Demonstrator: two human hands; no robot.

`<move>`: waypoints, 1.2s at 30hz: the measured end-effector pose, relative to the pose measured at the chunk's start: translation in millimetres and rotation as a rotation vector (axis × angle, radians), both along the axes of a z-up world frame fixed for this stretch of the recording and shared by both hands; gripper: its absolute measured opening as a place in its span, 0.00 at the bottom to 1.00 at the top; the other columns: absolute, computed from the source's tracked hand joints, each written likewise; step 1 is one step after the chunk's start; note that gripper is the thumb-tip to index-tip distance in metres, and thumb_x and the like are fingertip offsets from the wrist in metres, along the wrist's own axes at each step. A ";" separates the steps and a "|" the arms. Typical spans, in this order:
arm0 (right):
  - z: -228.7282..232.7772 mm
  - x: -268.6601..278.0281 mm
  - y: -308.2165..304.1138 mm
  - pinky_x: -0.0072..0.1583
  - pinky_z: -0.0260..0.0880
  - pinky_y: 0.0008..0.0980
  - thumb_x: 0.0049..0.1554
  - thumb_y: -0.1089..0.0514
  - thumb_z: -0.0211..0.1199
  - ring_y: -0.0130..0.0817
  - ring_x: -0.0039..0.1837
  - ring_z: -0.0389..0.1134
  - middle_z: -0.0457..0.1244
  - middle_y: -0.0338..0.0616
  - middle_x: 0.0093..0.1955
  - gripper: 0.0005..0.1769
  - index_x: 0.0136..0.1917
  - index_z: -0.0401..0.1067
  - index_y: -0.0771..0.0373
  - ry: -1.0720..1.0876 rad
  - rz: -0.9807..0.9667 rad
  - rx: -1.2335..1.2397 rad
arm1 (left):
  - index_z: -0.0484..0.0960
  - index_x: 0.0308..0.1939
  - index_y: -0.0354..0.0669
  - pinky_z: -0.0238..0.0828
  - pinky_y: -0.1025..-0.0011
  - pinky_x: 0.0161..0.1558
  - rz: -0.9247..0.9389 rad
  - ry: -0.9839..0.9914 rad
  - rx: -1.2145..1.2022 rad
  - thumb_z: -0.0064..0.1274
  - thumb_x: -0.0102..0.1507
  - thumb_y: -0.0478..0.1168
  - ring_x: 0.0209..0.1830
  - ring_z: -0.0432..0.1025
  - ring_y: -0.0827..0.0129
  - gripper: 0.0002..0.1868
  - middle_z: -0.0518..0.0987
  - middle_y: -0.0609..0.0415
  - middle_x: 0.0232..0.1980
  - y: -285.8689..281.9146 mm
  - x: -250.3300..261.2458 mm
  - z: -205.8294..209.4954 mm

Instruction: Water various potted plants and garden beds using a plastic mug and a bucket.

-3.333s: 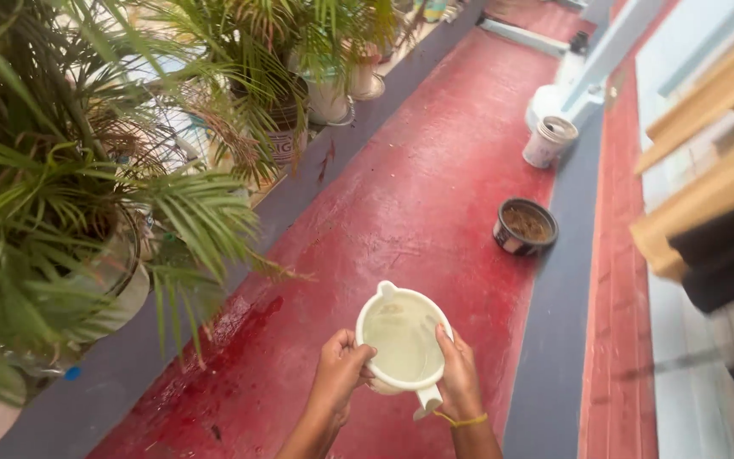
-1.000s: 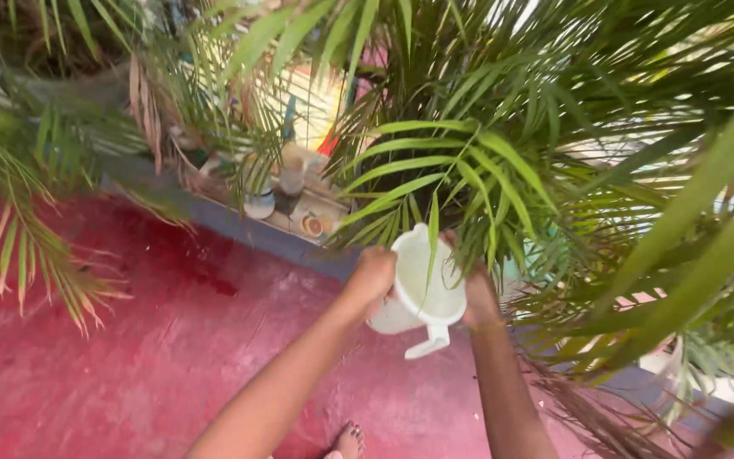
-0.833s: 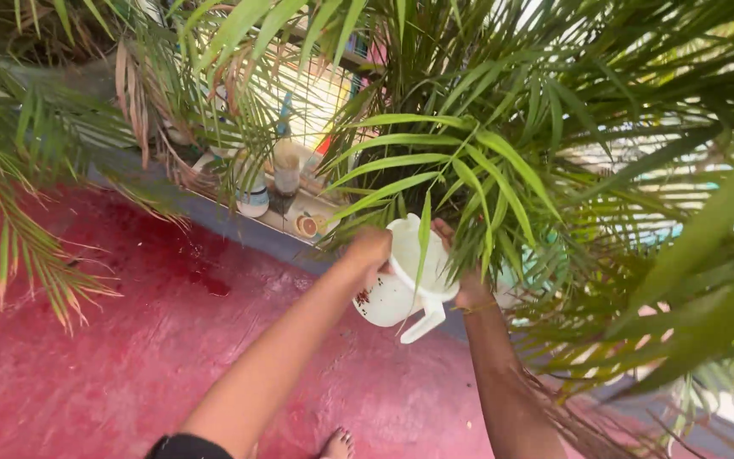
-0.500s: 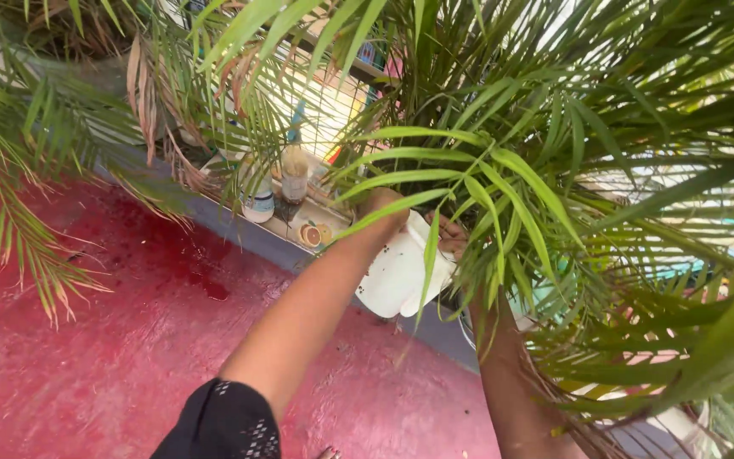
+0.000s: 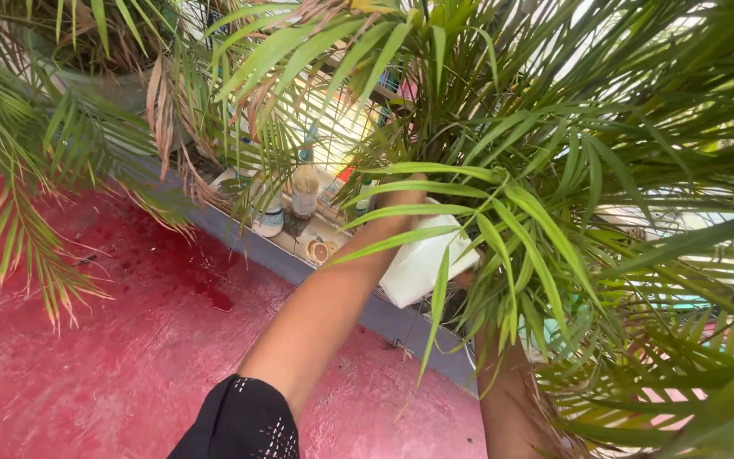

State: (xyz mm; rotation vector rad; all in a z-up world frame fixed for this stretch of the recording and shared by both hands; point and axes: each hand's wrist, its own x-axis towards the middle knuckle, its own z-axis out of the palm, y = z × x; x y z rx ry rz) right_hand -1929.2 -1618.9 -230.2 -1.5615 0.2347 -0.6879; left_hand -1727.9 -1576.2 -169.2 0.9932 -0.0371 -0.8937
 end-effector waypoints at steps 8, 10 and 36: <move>-4.2 -2.1 7.5 0.66 0.67 0.39 0.50 0.59 0.70 0.40 0.67 0.66 0.63 0.52 0.69 0.31 0.66 0.71 0.70 0.102 -0.223 -0.152 | 0.75 0.35 0.40 0.69 0.63 0.26 -0.193 -0.128 -0.203 0.51 0.66 0.43 0.26 0.70 0.64 0.10 0.74 0.49 0.31 -42.5 -0.5 -34.6; -3.4 -5.5 9.5 0.65 0.68 0.39 0.49 0.60 0.71 0.41 0.66 0.66 0.64 0.52 0.68 0.32 0.66 0.71 0.69 0.130 -0.279 -0.192 | 0.74 0.34 0.42 0.68 0.63 0.26 -0.223 -0.109 -0.217 0.50 0.66 0.43 0.25 0.69 0.66 0.10 0.73 0.51 0.30 -36.6 -6.2 -21.6; 48.3 -12.6 11.8 0.62 0.71 0.46 0.49 0.59 0.71 0.46 0.62 0.68 0.65 0.53 0.64 0.34 0.67 0.68 0.66 -0.133 -0.159 0.215 | 0.81 0.54 0.40 0.73 0.60 0.52 -0.648 -0.614 -0.260 0.52 0.65 0.45 0.50 0.77 0.64 0.18 0.83 0.45 0.51 -19.9 -24.8 -1.2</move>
